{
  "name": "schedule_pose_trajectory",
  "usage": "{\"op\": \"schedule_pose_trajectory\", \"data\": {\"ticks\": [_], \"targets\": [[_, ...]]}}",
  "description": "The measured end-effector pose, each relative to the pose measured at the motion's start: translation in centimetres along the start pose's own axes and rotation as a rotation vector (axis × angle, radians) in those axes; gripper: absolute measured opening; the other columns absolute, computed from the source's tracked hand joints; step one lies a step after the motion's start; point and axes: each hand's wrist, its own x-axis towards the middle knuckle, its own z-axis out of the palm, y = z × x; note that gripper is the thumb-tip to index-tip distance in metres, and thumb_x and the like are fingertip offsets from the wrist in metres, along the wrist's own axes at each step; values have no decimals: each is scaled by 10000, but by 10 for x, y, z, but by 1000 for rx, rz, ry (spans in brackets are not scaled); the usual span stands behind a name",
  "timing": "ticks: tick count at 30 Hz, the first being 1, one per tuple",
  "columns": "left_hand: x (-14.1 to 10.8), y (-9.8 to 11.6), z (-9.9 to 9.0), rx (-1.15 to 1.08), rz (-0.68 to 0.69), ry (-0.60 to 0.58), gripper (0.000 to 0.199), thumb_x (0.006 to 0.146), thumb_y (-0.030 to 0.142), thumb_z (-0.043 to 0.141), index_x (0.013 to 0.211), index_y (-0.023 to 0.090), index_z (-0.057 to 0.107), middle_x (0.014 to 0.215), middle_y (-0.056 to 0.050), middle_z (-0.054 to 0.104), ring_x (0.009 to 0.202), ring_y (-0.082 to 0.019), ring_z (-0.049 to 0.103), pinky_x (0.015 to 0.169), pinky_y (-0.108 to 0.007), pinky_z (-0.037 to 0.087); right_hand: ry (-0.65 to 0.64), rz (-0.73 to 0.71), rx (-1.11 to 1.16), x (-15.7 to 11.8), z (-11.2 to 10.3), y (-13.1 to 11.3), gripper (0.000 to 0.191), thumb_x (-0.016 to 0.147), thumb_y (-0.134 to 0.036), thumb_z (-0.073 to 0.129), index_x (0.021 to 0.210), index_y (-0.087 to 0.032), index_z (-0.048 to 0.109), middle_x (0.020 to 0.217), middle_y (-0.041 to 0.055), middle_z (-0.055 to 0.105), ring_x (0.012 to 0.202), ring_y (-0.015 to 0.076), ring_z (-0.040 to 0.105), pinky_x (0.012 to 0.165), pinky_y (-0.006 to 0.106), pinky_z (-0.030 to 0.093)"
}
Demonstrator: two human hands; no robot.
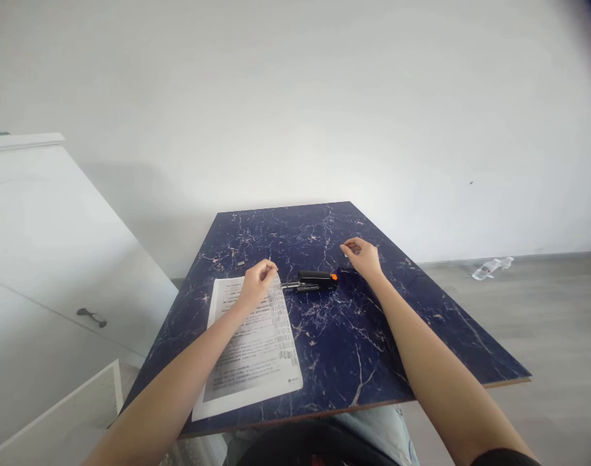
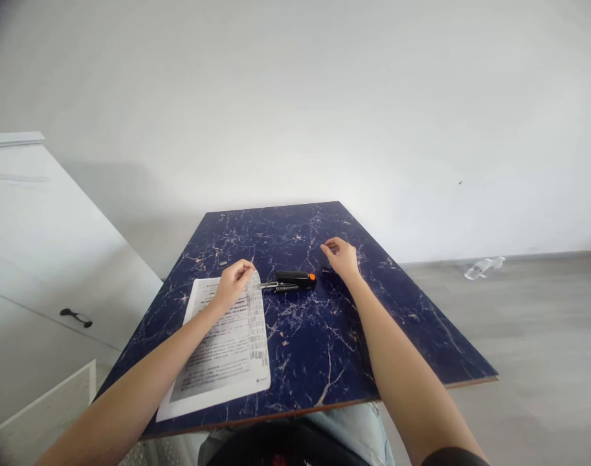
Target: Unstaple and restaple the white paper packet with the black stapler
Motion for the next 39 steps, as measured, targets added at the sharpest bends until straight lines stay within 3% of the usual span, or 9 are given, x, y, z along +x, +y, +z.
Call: {"op": "schedule_pose_trajectory", "data": {"ticks": [4, 6, 8, 14, 17, 21, 28, 33, 39], "targets": [[0, -7, -1, -10, -19, -32, 113, 864, 276, 604, 883, 183, 665, 760, -8, 602, 670, -132, 523, 615, -230, 400, -554, -250, 150, -13, -9, -35, 471, 834, -528, 688, 1190, -219, 691, 1126, 94, 716, 967, 254, 654, 763, 354, 512], [1, -11, 0, -28, -37, -58, 122, 848, 283, 625, 889, 181, 678, 799, -26, 619, 710, -147, 555, 615, -232, 433, -700, -336, 129, -19, -5, -44, 546, 767, -522, 767, 1222, -234, 678, 1168, 85, 697, 978, 251, 640, 756, 337, 498], [1, -14, 1, -46, -54, -108, 152, 847, 313, 643, 902, 179, 689, 816, -39, 629, 722, -158, 579, 611, -242, 472, -745, -387, 109, -24, 1, -49, 478, 754, -511, 783, 1122, -215, 708, 1061, 67, 707, 901, 230, 635, 745, 324, 480], [4, -15, 2, -131, -128, -236, 259, 871, 390, 678, 994, 167, 724, 918, -80, 683, 812, -188, 656, 745, -316, 576, -701, -272, 148, -29, 12, -53, 338, 820, -511, 718, 864, -176, 691, 720, -20, 606, 654, 152, 537, 635, 281, 425], [8, -18, 0, -406, -241, -246, 287, 871, 399, 712, 1027, 158, 715, 947, -78, 680, 872, -187, 667, 834, -352, 586, -646, -112, 398, -33, 14, -61, 374, 794, -523, 747, 881, -163, 695, 746, -10, 617, 693, 161, 567, 659, 301, 489], [10, -23, -4, -870, -452, -367, 353, 870, 388, 746, 1129, 158, 678, 1061, -107, 696, 981, -219, 702, 975, -434, 561, -630, 83, 809, -42, 22, -74, 393, 702, -460, 845, 920, -154, 728, 819, 34, 663, 760, 200, 632, 672, 362, 586], [6, -15, -10, -1014, -489, -569, 554, 925, 470, 660, 1350, 122, 594, 1245, -211, 679, 1120, -294, 702, 995, -381, 563, -645, 186, 1022, -53, 32, -91, 372, 735, -420, 843, 998, -176, 745, 895, 55, 715, 790, 203, 684, 741, 385, 624], [6, -19, -7, -1012, -510, -488, 370, 940, 284, 675, 1259, 98, 644, 1150, -161, 725, 1008, -212, 744, 930, -251, 588, -669, 325, 1155, -58, 32, -104, 445, 923, -596, 581, 1132, -217, 681, 1106, 108, 720, 1007, 278, 703, 848, 492, 626], [8, -25, -9, -982, -579, -362, 249, 956, 214, 644, 1160, 81, 698, 1081, -143, 732, 955, -166, 751, 829, -157, 602, -576, 370, 1205, -59, 39, -108, 381, 965, -573, 517, 1111, -236, 617, 1146, 101, 681, 1120, 274, 658, 966, 524, 588]]}}
